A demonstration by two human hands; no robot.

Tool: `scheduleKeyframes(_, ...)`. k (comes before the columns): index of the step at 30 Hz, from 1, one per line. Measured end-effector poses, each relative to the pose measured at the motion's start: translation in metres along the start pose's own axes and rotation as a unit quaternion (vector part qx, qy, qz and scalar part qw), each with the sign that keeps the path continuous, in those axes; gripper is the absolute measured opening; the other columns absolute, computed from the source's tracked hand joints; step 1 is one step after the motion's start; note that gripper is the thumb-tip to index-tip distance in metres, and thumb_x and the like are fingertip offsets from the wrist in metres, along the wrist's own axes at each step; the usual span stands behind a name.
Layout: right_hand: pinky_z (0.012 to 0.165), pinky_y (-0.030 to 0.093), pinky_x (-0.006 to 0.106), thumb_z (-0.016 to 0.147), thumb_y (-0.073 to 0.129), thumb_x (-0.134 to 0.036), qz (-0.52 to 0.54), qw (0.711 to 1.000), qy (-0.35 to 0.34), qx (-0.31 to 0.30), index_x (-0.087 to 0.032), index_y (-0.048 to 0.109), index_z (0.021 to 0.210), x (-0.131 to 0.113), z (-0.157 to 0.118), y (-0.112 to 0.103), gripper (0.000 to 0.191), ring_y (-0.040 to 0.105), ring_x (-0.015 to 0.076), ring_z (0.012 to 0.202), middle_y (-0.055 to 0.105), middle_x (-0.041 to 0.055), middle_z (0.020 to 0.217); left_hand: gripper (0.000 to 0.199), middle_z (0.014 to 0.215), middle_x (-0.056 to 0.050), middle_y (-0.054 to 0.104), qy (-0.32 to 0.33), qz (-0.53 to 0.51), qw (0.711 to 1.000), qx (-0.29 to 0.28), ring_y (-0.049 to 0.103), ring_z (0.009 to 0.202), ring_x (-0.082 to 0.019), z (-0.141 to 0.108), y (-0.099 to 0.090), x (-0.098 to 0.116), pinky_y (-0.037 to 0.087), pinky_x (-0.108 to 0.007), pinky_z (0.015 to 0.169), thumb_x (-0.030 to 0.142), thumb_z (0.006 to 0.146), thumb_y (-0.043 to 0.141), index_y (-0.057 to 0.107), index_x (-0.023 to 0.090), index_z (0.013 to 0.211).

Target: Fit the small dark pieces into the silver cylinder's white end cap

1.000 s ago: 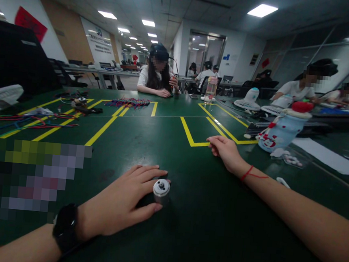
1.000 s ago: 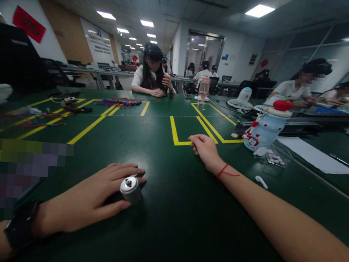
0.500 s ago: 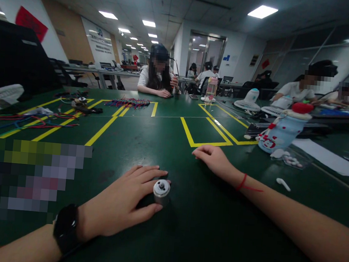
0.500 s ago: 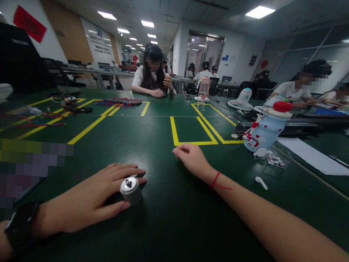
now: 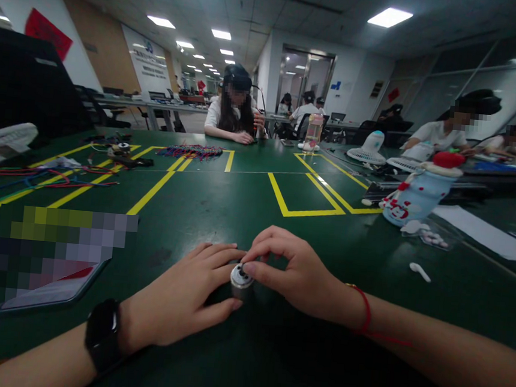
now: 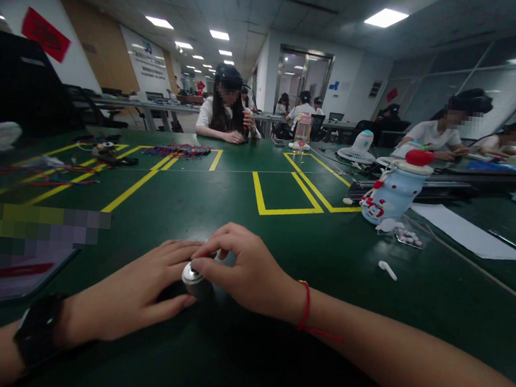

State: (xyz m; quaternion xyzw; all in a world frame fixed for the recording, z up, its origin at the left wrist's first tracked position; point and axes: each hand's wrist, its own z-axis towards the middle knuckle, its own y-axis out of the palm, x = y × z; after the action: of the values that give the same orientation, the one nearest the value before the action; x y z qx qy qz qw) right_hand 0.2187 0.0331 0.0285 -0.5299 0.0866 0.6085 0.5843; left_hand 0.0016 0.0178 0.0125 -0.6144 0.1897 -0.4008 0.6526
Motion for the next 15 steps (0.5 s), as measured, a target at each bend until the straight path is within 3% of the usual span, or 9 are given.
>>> scheduleKeyframes(4, 0.069, 0.045, 0.025, 0.087, 0.062, -0.031, -0.018, 1.000, 0.021, 0.005, -0.017, 0.068, 0.089, 0.011, 0.002, -0.018, 0.016, 0.056, 0.0120, 0.078, 0.063, 0.0022, 0.088, 0.040, 0.139, -0.006, 0.050, -0.008, 0.015, 1.000, -0.007, 0.042, 0.129, -0.030, -0.002, 0.000, -0.001, 0.032, -0.050, 0.107, 0.036, 0.090, 0.057, 0.053, 0.026, 0.128)
scheduleKeyframes(10, 0.087, 0.043, 0.031, 0.084, 0.067, -0.032, -0.075, 0.970, -0.020, -0.231, -0.019, 0.072, 0.091, 0.032, 0.000, -0.045, 0.016, 0.057, 0.0150, 0.093, 0.062, 0.0039, 0.099, 0.050, 0.143, -0.004, 0.048, -0.022, 0.026, 0.999, -0.012, 0.043, 0.131, -0.031, -0.005, 0.000, -0.002, 0.031, -0.053, 0.108, 0.040, 0.091, 0.056, 0.044, 0.029, 0.138)
scheduleKeyframes(15, 0.090, 0.038, 0.035, 0.083, 0.068, -0.036, -0.128, 0.952, -0.048, -0.273, -0.024, 0.075, 0.092, 0.039, -0.001, -0.046, 0.017, 0.053, 0.0170, 0.097, 0.060, 0.0033, 0.100, 0.053, 0.144, -0.004, 0.047, -0.025, 0.040, 0.999, -0.017, 0.042, 0.132, -0.032, -0.004, 0.002, -0.002, 0.031, -0.057, 0.108, 0.042, 0.092, 0.054, 0.040, 0.029, 0.141)
